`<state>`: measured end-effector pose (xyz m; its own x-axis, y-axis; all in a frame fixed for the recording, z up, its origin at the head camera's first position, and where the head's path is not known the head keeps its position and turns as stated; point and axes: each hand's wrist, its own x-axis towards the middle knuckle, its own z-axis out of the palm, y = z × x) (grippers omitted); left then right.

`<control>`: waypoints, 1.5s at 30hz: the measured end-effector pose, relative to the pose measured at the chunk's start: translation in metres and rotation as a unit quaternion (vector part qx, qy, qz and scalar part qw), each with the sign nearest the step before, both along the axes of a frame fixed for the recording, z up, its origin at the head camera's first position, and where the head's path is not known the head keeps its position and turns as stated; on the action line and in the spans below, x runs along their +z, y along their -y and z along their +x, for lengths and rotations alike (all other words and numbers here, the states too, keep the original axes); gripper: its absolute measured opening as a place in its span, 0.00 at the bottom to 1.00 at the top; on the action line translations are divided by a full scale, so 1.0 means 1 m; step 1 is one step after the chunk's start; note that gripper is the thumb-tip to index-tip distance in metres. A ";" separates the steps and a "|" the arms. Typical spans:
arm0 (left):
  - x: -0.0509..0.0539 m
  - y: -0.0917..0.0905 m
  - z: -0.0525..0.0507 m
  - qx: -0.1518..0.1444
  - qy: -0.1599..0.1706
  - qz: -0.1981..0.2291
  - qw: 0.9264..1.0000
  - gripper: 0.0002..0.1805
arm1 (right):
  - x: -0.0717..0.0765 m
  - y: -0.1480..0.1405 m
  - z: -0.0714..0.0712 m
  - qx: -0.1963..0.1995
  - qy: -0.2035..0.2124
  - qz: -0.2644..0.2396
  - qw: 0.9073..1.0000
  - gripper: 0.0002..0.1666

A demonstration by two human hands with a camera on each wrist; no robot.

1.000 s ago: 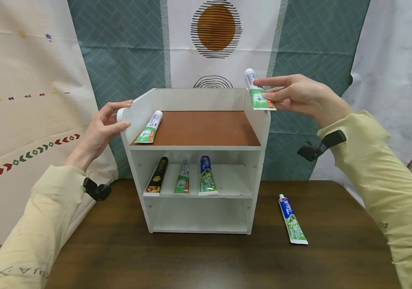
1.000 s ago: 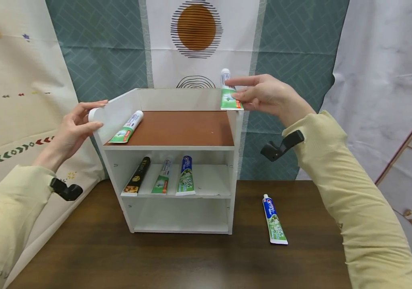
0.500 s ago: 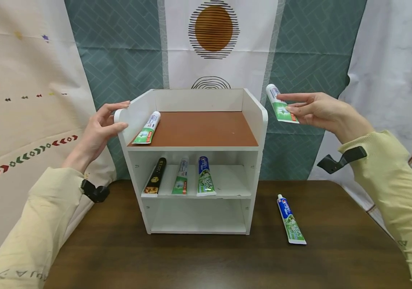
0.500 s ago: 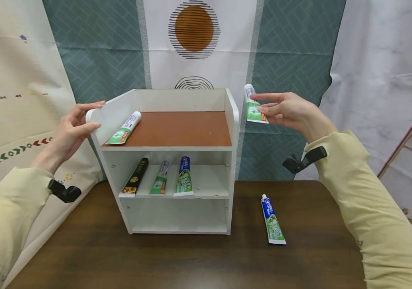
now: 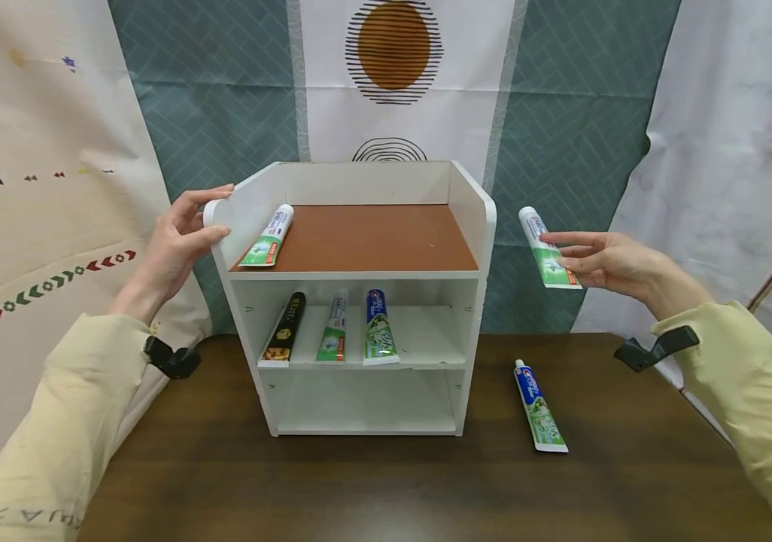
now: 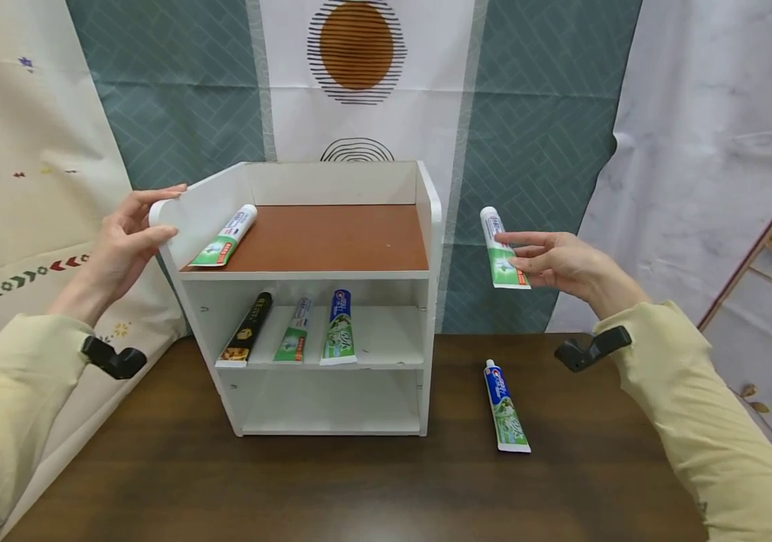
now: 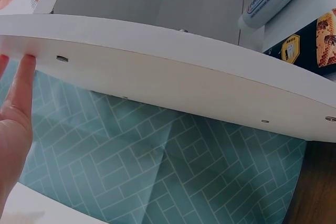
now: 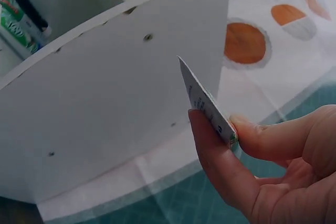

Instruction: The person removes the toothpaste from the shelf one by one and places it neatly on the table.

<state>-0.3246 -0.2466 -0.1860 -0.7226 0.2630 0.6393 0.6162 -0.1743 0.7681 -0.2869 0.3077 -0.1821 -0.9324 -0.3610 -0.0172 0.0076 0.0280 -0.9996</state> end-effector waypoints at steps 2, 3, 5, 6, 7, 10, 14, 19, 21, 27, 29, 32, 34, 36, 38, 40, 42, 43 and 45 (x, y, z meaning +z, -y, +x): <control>-0.001 -0.001 -0.001 -0.002 0.004 0.005 1.000 0.24 | -0.012 -0.003 -0.001 -0.004 0.000 0.003 1.000 0.22; -0.001 -0.001 -0.001 -0.002 0.005 0.005 1.000 0.24 | -0.019 -0.005 0.000 -0.008 0.001 0.006 1.000 0.23; -0.002 -0.002 -0.001 -0.003 0.009 0.004 1.000 0.23 | -0.033 -0.009 0.000 -0.013 0.009 0.014 1.000 0.23; -0.003 -0.003 -0.001 -0.002 0.010 0.003 1.000 0.23 | -0.040 -0.011 0.001 -0.016 0.014 0.018 1.000 0.23; -0.003 -0.003 -0.001 -0.001 0.011 0.002 1.000 0.23 | -0.046 -0.012 0.002 -0.019 0.020 0.025 0.999 0.23; -0.003 -0.003 0.000 0.001 0.012 0.003 1.000 0.23 | -0.064 -0.015 0.003 -0.023 0.033 0.039 0.998 0.22; -0.001 -0.003 0.002 0.005 0.009 0.009 1.000 0.23 | -0.087 -0.018 0.003 -0.025 0.035 0.050 0.998 0.21; -0.002 -0.002 0.004 0.007 0.012 0.012 1.000 0.23 | -0.121 -0.026 0.005 -0.024 0.039 0.076 0.996 0.24; -0.003 -0.002 0.004 0.005 0.013 0.012 1.000 0.23 | -0.134 -0.030 0.007 -0.020 0.038 0.088 0.995 0.26; -0.002 -0.002 0.002 0.011 0.003 0.014 1.000 0.23 | -0.160 -0.043 0.008 -0.010 0.019 0.101 0.995 0.28; -0.002 -0.003 0.001 0.013 0.002 0.017 1.000 0.23 | -0.168 -0.046 0.008 -0.006 0.016 0.108 0.994 0.28; -0.002 -0.002 0.001 0.013 0.003 0.021 1.000 0.23 | -0.179 -0.050 0.010 -0.003 0.021 0.113 0.993 0.27; -0.002 -0.003 0.001 0.010 0.005 0.023 1.000 0.23 | -0.186 -0.053 0.011 0.002 0.023 0.114 0.993 0.26; -0.002 -0.003 0.001 0.013 0.004 0.020 1.000 0.23 | -0.194 -0.056 0.013 0.002 0.027 0.112 0.993 0.26; -0.002 -0.003 0.001 0.014 0.003 0.018 1.000 0.23 | -0.202 -0.059 0.014 0.003 0.027 0.113 0.993 0.26; -0.001 -0.004 0.001 0.017 0.003 0.018 1.000 0.23 | -0.208 -0.062 0.015 0.004 0.024 0.118 0.993 0.26; -0.001 -0.004 0.001 0.020 0.002 0.018 1.000 0.23 | -0.214 -0.065 0.016 0.005 0.028 0.115 0.993 0.25; -0.001 -0.004 0.001 0.021 0.002 0.018 1.000 0.23 | -0.217 -0.067 0.016 0.004 0.030 0.115 0.993 0.25; -0.001 -0.004 0.001 0.024 0.001 0.017 1.000 0.23 | -0.222 -0.069 0.016 0.002 0.030 0.118 0.993 0.25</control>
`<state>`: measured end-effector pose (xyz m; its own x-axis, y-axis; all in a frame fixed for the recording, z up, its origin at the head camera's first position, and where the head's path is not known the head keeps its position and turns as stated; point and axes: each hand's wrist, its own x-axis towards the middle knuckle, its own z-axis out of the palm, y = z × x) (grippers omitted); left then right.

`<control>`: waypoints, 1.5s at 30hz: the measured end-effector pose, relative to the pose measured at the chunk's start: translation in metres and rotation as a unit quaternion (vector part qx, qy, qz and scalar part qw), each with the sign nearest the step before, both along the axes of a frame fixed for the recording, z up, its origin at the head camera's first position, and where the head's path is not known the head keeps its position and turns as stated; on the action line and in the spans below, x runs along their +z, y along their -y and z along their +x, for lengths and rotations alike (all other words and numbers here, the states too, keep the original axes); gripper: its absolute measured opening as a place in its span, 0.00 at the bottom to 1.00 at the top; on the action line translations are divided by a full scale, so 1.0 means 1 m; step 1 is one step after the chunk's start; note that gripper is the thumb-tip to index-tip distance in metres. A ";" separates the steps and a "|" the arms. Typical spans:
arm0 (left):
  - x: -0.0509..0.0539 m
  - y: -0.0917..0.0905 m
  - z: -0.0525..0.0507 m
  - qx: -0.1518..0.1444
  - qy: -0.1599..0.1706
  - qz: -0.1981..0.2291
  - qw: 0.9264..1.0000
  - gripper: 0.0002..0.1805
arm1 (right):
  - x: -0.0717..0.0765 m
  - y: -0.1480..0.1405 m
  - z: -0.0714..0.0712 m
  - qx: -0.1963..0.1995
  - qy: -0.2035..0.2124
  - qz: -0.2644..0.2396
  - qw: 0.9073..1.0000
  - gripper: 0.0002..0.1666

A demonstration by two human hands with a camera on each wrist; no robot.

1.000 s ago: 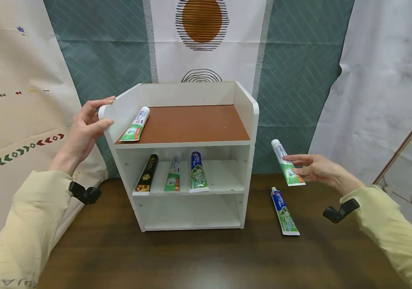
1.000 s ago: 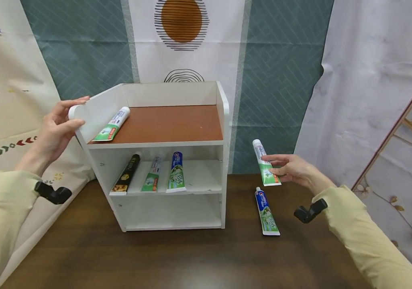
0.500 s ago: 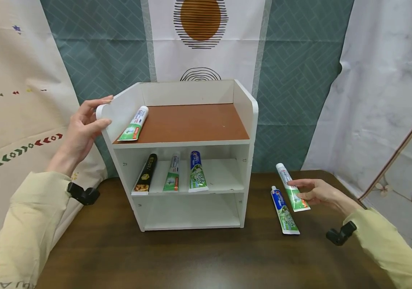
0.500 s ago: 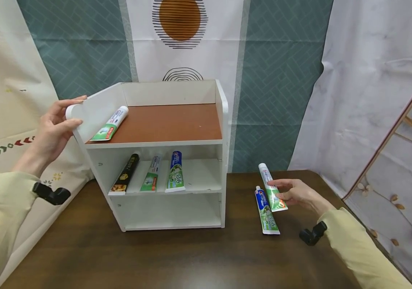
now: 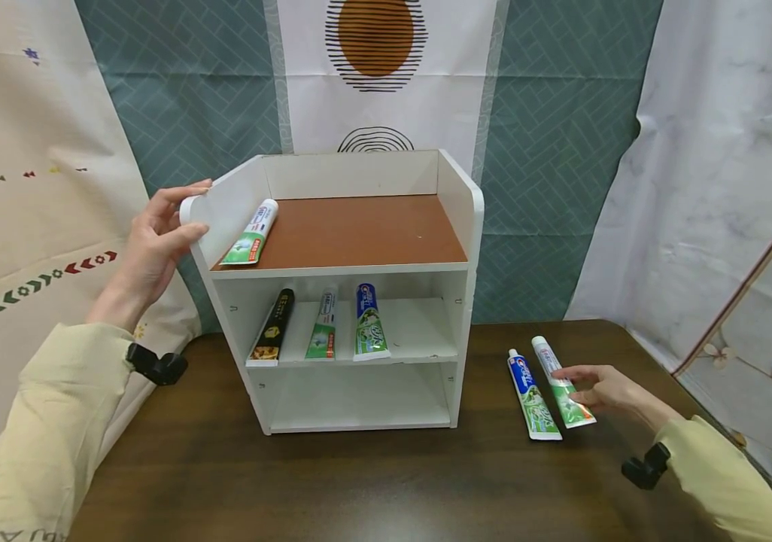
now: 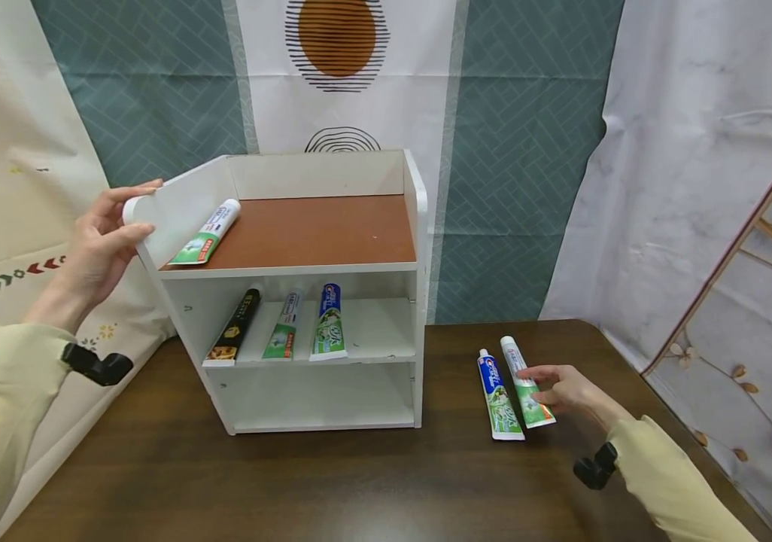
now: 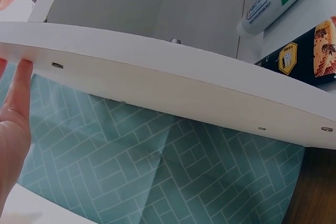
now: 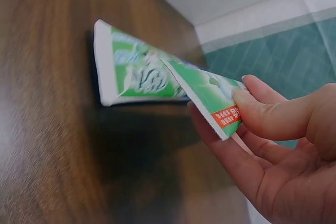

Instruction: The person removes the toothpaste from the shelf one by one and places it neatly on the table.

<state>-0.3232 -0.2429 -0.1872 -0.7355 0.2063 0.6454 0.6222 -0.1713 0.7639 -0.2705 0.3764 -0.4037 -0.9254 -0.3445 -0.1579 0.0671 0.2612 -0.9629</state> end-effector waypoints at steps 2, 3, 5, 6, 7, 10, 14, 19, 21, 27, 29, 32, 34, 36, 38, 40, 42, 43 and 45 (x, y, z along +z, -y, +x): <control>0.000 0.000 0.000 0.003 -0.002 -0.002 1.000 0.23 | -0.005 -0.001 0.000 -0.003 -0.001 0.009 1.000 0.25; 0.000 0.000 0.000 0.003 -0.002 -0.001 1.000 0.23 | -0.007 -0.001 -0.001 -0.007 -0.002 0.016 1.000 0.26; 0.000 0.000 0.000 0.001 -0.003 0.001 1.000 0.23 | -0.012 -0.001 -0.001 -0.012 -0.010 0.037 0.999 0.27; 0.000 0.000 0.000 0.000 -0.003 0.001 1.000 0.23 | -0.014 -0.001 -0.001 -0.015 -0.011 0.042 0.999 0.28; 0.001 0.000 0.000 -0.002 -0.002 0.002 1.000 0.23 | -0.016 -0.002 -0.001 -0.017 -0.012 0.049 0.999 0.28; 0.001 0.000 -0.001 -0.004 -0.001 0.003 1.000 0.23 | -0.023 -0.004 -0.001 -0.015 -0.015 0.052 0.998 0.27; -0.001 0.000 -0.001 -0.004 -0.001 0.004 1.000 0.22 | -0.029 -0.004 0.000 -0.013 -0.016 0.051 0.998 0.27; -0.003 0.001 -0.001 -0.003 -0.003 0.000 1.000 0.22 | -0.033 -0.001 0.001 -0.038 -0.022 0.080 0.996 0.27; -0.002 0.000 -0.001 0.000 -0.003 -0.003 1.000 0.22 | -0.035 -0.001 0.000 -0.049 -0.024 0.092 0.994 0.27; -0.002 -0.001 -0.001 -0.001 -0.001 -0.006 1.000 0.22 | -0.036 0.000 -0.003 -0.056 -0.024 0.099 0.993 0.27; -0.002 0.000 -0.001 0.000 -0.002 -0.004 1.000 0.22 | -0.035 0.000 -0.004 -0.046 -0.040 0.108 0.992 0.26; -0.001 0.001 -0.001 0.000 -0.004 -0.002 1.000 0.22 | -0.034 0.000 -0.005 -0.043 -0.064 0.128 0.989 0.26; -0.001 0.001 -0.001 -0.001 -0.003 -0.002 1.000 0.22 | -0.034 0.000 -0.006 -0.033 -0.087 0.141 0.986 0.26; -0.001 0.001 -0.001 -0.002 -0.002 -0.001 1.000 0.22 | -0.035 0.000 -0.005 -0.028 -0.099 0.141 0.985 0.26; -0.001 0.001 0.000 -0.002 0.000 -0.002 1.000 0.23 | -0.036 0.001 -0.005 -0.020 -0.111 0.140 0.984 0.26; -0.001 0.001 0.000 0.000 0.000 -0.003 1.000 0.22 | -0.037 0.000 -0.005 -0.013 -0.123 0.138 0.983 0.26; -0.001 0.001 0.000 0.001 0.000 -0.006 1.000 0.22 | -0.038 0.000 -0.005 -0.011 -0.135 0.138 0.981 0.26; -0.001 0.001 0.000 0.001 0.000 -0.006 1.000 0.23 | -0.039 -0.001 -0.005 -0.006 -0.144 0.140 0.980 0.26; -0.001 0.001 0.000 0.001 -0.001 -0.004 1.000 0.22 | -0.039 -0.002 -0.006 0.004 -0.165 0.143 0.976 0.25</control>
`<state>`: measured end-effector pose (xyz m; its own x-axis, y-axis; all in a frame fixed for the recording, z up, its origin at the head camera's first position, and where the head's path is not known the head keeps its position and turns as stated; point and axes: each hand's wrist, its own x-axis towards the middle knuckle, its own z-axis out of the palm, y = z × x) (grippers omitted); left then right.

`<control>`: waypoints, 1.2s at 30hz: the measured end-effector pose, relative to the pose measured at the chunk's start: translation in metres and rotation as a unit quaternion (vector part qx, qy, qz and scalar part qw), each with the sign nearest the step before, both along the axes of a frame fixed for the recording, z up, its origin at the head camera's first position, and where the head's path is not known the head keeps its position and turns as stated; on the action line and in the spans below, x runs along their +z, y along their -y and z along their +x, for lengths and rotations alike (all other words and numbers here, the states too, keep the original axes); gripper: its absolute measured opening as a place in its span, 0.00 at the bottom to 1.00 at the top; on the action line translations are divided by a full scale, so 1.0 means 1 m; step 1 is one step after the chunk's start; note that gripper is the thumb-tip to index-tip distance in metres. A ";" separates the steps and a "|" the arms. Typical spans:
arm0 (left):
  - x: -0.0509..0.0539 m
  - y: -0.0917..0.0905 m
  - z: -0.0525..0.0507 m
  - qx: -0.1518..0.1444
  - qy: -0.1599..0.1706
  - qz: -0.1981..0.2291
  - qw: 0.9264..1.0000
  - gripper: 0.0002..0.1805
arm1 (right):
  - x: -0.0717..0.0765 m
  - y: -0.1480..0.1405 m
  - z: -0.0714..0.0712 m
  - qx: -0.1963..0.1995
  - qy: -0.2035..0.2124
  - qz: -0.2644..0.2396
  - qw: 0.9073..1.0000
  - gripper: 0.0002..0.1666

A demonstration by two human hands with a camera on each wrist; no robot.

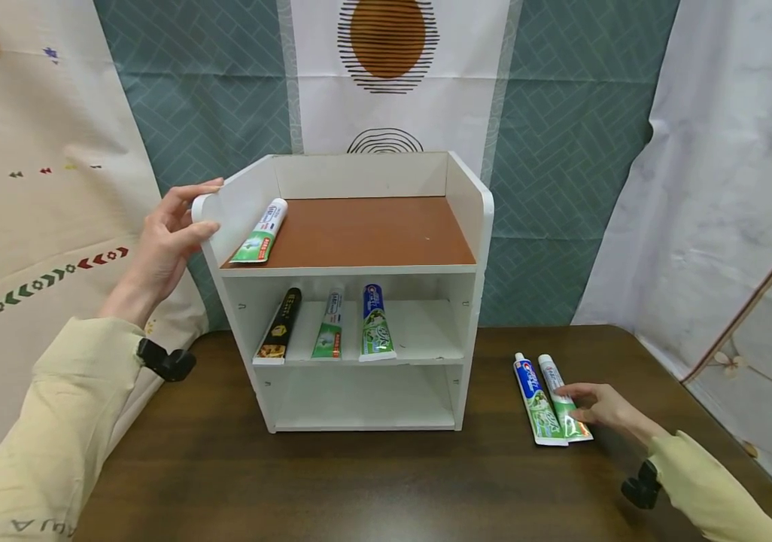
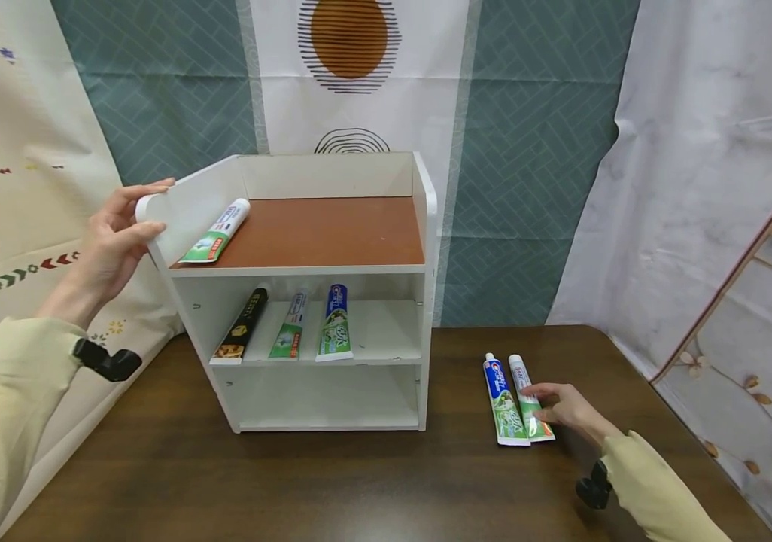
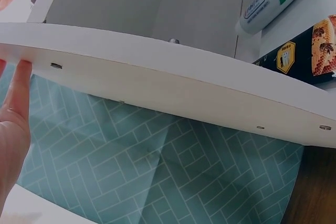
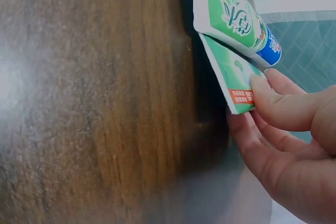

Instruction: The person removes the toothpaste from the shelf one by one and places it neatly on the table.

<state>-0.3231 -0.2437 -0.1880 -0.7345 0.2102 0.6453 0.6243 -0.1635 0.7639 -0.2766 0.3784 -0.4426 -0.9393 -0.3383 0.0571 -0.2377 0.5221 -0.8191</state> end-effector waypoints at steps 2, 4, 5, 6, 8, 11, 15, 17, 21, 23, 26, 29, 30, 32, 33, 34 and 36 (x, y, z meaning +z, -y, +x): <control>0.000 0.000 0.000 -0.002 0.000 0.003 1.000 0.23 | 0.000 -0.001 -0.001 0.009 -0.018 0.004 1.000 0.24; 0.001 0.001 0.000 -0.002 -0.001 0.005 1.000 0.23 | 0.000 -0.002 -0.001 0.017 -0.035 0.013 0.999 0.24; 0.001 0.001 0.000 -0.002 -0.001 0.005 1.000 0.23 | 0.000 -0.002 -0.001 0.018 -0.041 0.016 0.999 0.23; 0.001 0.001 0.000 -0.001 -0.001 0.004 1.000 0.23 | 0.000 -0.002 -0.001 0.017 -0.045 0.018 0.999 0.23; 0.001 0.001 0.000 0.000 -0.001 0.004 1.000 0.23 | 0.000 -0.003 -0.001 0.013 -0.049 0.021 0.998 0.23; 0.001 0.001 0.000 0.001 -0.003 0.005 1.000 0.23 | -0.001 -0.002 0.001 -0.004 -0.056 0.020 0.998 0.24; 0.002 0.002 0.000 0.003 -0.008 0.005 1.000 0.23 | -0.001 -0.001 0.002 -0.024 -0.062 0.014 0.998 0.24; 0.002 0.002 0.001 0.004 -0.009 0.004 1.000 0.22 | -0.001 -0.001 0.002 -0.023 -0.068 0.013 0.997 0.24; 0.001 0.002 0.002 0.004 -0.008 0.003 1.000 0.22 | -0.003 -0.002 0.002 -0.017 -0.076 0.013 0.997 0.24; 0.000 0.002 0.002 0.003 -0.006 0.003 1.000 0.22 | -0.004 -0.003 0.002 -0.016 -0.072 0.008 0.997 0.24; -0.001 0.001 0.002 0.002 -0.003 0.004 1.000 0.22 | -0.005 -0.005 0.003 -0.018 -0.089 0.005 0.996 0.23; -0.002 0.001 0.002 0.001 -0.001 0.003 1.000 0.23 | -0.002 -0.006 0.004 -0.046 -0.095 0.007 0.994 0.22; -0.001 0.000 0.001 0.001 -0.001 0.002 1.000 0.23 | 0.000 -0.006 0.004 -0.059 -0.093 0.010 0.994 0.21; -0.001 0.000 0.001 0.001 0.000 0.001 1.000 0.23 | 0.007 -0.004 0.003 -0.085 -0.088 0.018 0.992 0.22; -0.001 0.000 0.001 0.002 0.000 -0.001 1.000 0.23 | 0.012 -0.003 0.002 -0.097 -0.087 0.021 0.991 0.22; -0.001 0.000 0.000 0.002 0.001 -0.001 1.000 0.23 | 0.018 -0.002 0.002 -0.104 -0.085 0.018 0.991 0.23; -0.001 0.000 0.000 0.003 0.000 -0.002 1.000 0.23 | 0.031 0.002 -0.002 -0.096 -0.105 0.004 0.990 0.23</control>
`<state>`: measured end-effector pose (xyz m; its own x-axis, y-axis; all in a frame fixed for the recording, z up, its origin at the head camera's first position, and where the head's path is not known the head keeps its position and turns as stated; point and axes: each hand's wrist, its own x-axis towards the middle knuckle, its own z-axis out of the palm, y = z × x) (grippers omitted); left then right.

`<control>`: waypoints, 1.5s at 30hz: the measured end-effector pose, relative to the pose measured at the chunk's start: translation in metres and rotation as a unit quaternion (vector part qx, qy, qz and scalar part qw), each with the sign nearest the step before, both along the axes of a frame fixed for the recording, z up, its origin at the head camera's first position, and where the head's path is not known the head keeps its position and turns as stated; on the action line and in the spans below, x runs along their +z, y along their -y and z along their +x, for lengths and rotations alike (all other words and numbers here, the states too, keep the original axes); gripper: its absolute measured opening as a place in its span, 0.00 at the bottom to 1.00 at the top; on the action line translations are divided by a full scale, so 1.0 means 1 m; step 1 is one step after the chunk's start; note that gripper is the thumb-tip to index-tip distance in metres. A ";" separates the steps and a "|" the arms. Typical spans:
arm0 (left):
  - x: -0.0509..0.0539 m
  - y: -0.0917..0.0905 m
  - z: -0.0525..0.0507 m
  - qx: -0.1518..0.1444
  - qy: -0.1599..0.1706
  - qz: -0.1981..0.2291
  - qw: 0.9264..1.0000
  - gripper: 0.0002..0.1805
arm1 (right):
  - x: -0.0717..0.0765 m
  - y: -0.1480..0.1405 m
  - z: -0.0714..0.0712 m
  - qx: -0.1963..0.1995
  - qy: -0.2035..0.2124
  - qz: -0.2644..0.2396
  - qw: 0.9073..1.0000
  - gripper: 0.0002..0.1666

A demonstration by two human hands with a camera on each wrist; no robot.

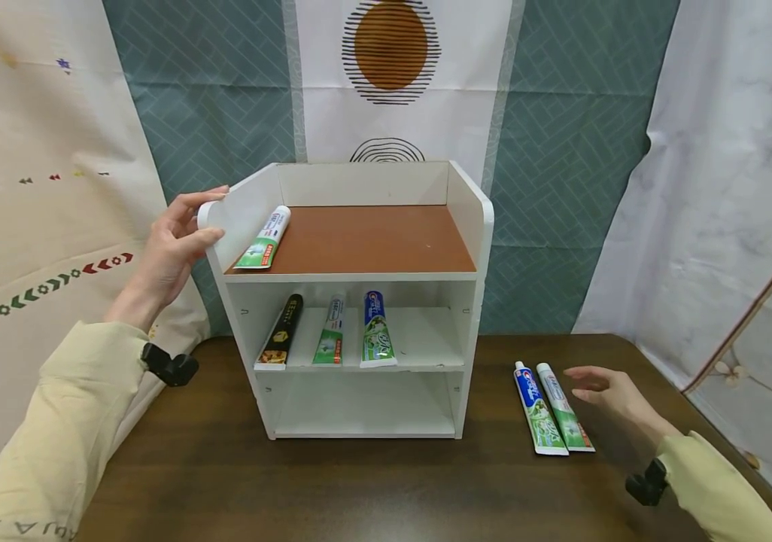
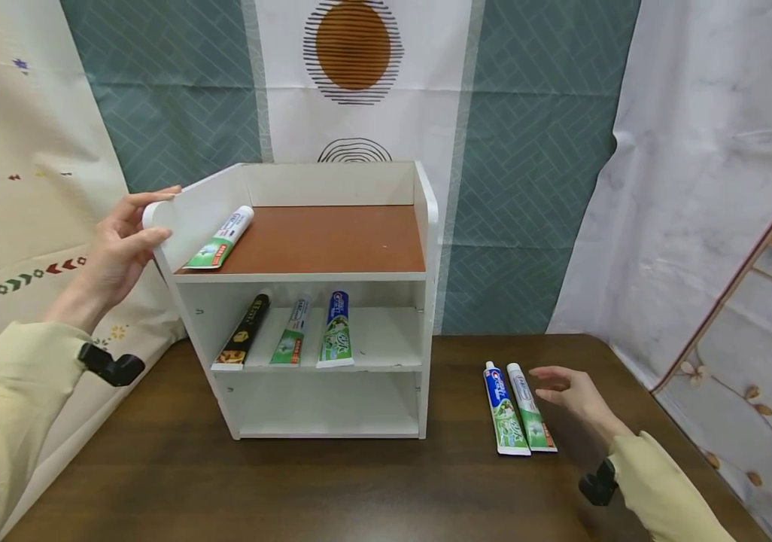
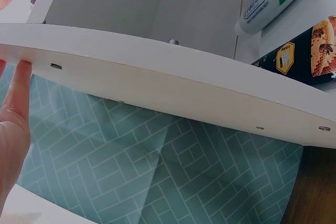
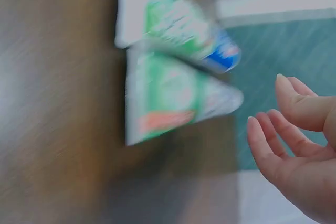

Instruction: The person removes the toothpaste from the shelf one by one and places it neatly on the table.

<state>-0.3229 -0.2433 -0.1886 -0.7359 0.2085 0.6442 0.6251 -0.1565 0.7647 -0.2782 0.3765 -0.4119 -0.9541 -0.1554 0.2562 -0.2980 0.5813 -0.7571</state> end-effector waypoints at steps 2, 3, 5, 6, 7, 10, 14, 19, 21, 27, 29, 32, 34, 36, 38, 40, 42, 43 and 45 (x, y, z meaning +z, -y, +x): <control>0.000 0.000 0.000 0.001 -0.001 -0.001 1.000 0.23 | 0.015 0.006 -0.003 0.014 -0.015 -0.018 1.000 0.23; 0.000 0.000 0.000 0.001 -0.001 -0.002 1.000 0.23 | 0.023 0.009 -0.005 0.022 -0.014 -0.034 0.999 0.24; -0.001 0.000 -0.001 0.001 -0.001 -0.004 1.000 0.23 | 0.038 0.017 -0.009 0.035 -0.009 -0.062 0.997 0.25; -0.001 0.000 -0.001 0.001 -0.001 -0.005 1.000 0.23 | 0.046 0.021 -0.011 0.036 0.000 -0.073 0.997 0.26; -0.002 0.000 -0.001 0.000 -0.001 -0.006 1.000 0.23 | 0.054 0.026 -0.013 0.036 0.005 -0.080 0.996 0.26; -0.002 0.000 -0.002 0.002 -0.003 -0.011 1.000 0.23 | 0.076 0.041 -0.017 0.043 0.016 -0.111 0.993 0.27; -0.003 0.000 -0.003 0.005 -0.007 -0.018 1.000 0.23 | 0.101 0.061 -0.021 0.067 0.011 -0.145 0.987 0.27; -0.002 0.000 -0.003 -0.001 -0.011 -0.019 1.000 0.23 | 0.137 0.082 -0.024 0.084 0.000 -0.170 0.982 0.25; -0.002 0.000 -0.002 -0.004 -0.011 -0.017 1.000 0.22 | 0.155 0.089 -0.026 0.084 -0.009 -0.176 0.981 0.25; -0.002 0.001 -0.001 -0.007 -0.010 -0.014 1.000 0.23 | 0.212 0.106 -0.029 0.083 -0.048 -0.158 0.983 0.24; -0.001 0.001 -0.002 -0.009 -0.012 -0.014 1.000 0.23 | 0.229 0.112 -0.029 0.082 -0.058 -0.159 0.982 0.23; 0.000 0.001 -0.002 -0.010 -0.016 -0.014 1.000 0.23 | 0.252 0.123 -0.029 0.083 -0.066 -0.168 0.980 0.23; 0.001 0.002 -0.002 -0.011 -0.018 -0.013 1.000 0.23 | 0.264 0.131 -0.029 0.087 -0.069 -0.177 0.978 0.24; 0.001 0.002 -0.003 -0.010 -0.018 -0.013 1.000 0.22 | 0.274 0.139 -0.028 0.095 -0.072 -0.189 0.975 0.24; 0.002 0.002 -0.003 -0.010 -0.017 -0.013 1.000 0.22 | 0.283 0.147 -0.027 0.105 -0.076 -0.196 0.972 0.23; 0.001 0.002 -0.003 -0.010 -0.015 -0.013 1.000 0.22 | 0.290 0.155 -0.027 0.120 -0.077 -0.203 0.969 0.23; 0.001 0.002 -0.002 -0.009 -0.014 -0.013 1.000 0.22 | 0.296 0.163 -0.027 0.133 -0.080 -0.195 0.968 0.22; 0.000 0.002 -0.002 -0.010 -0.014 -0.013 1.000 0.23 | 0.299 0.168 -0.028 0.140 -0.081 -0.191 0.968 0.22; 0.000 0.003 -0.002 -0.010 -0.015 -0.015 1.000 0.23 | 0.304 0.177 -0.029 0.150 -0.083 -0.181 0.968 0.21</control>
<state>-0.3248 -0.2461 -0.1888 -0.7118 0.2423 0.6593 0.6447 -0.1473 0.7501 -0.3067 0.1992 -0.1075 -0.8210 -0.2912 0.4910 -0.5470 0.1551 -0.8227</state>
